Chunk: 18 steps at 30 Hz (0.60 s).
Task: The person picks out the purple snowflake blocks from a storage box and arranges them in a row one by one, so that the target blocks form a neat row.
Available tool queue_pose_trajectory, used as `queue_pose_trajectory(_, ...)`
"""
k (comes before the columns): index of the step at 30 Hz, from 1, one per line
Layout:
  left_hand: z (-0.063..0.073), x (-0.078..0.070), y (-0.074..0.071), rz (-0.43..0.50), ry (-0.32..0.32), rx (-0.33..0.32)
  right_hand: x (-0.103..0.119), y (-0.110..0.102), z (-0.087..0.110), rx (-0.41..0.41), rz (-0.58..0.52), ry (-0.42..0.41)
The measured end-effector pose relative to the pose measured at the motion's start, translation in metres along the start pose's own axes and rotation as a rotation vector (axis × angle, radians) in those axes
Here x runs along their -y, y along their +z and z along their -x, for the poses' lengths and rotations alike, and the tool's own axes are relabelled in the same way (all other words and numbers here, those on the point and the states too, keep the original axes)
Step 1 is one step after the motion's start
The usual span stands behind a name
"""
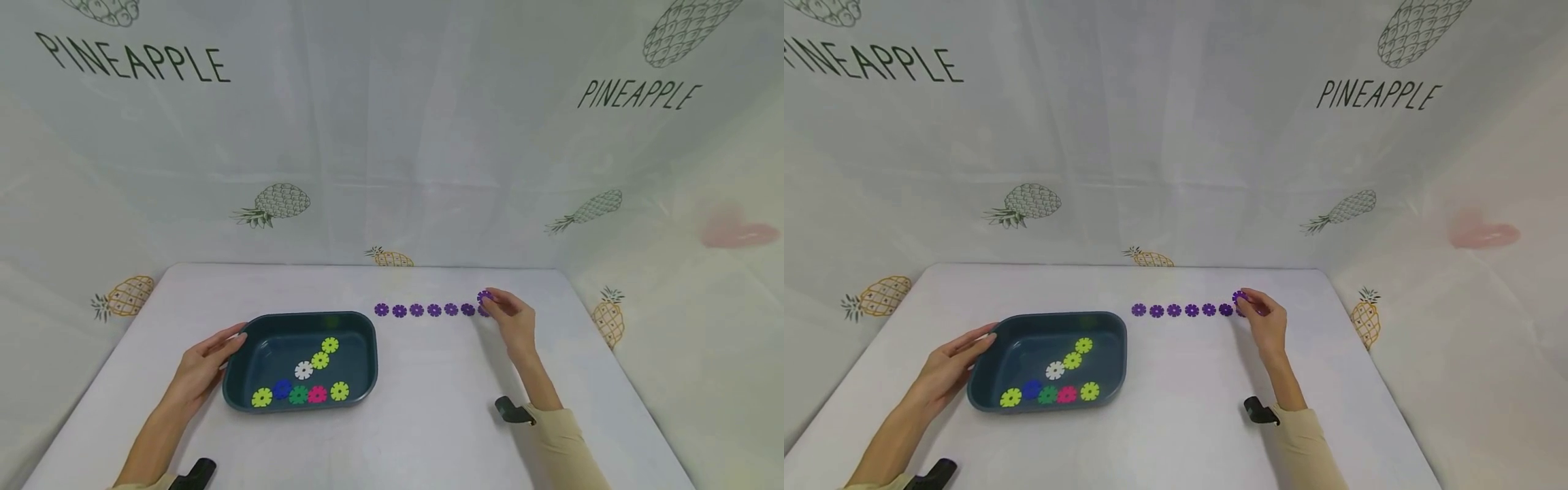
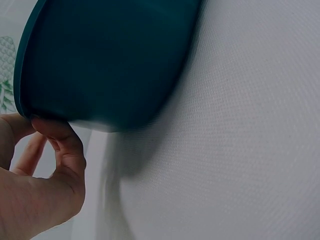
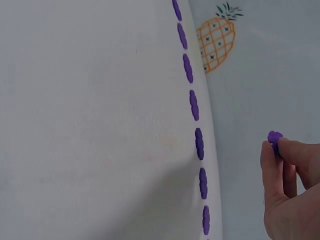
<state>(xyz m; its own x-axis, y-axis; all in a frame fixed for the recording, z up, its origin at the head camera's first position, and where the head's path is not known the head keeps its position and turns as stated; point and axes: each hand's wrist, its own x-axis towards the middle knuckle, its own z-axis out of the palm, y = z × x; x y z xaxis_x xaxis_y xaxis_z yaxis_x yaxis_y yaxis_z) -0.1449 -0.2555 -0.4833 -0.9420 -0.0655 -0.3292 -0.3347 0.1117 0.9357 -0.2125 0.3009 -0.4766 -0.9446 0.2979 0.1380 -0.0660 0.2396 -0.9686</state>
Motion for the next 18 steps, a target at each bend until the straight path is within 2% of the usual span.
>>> queue_pose_trajectory(6, 0.000, 0.000, 0.000, 0.006, 0.007, -0.001, -0.007, -0.020, -0.003, -0.065, -0.042, 0.003)
queue_pose_trajectory(11, 0.000, 0.000, 0.000, 0.011, 0.007, -0.007, -0.013, -0.035, -0.004, -0.134, -0.035, 0.055)
queue_pose_trajectory(18, -0.001, 0.001, 0.000, 0.023, -0.009, -0.012, -0.016, -0.057, -0.009, -0.186, -0.218, 0.168)
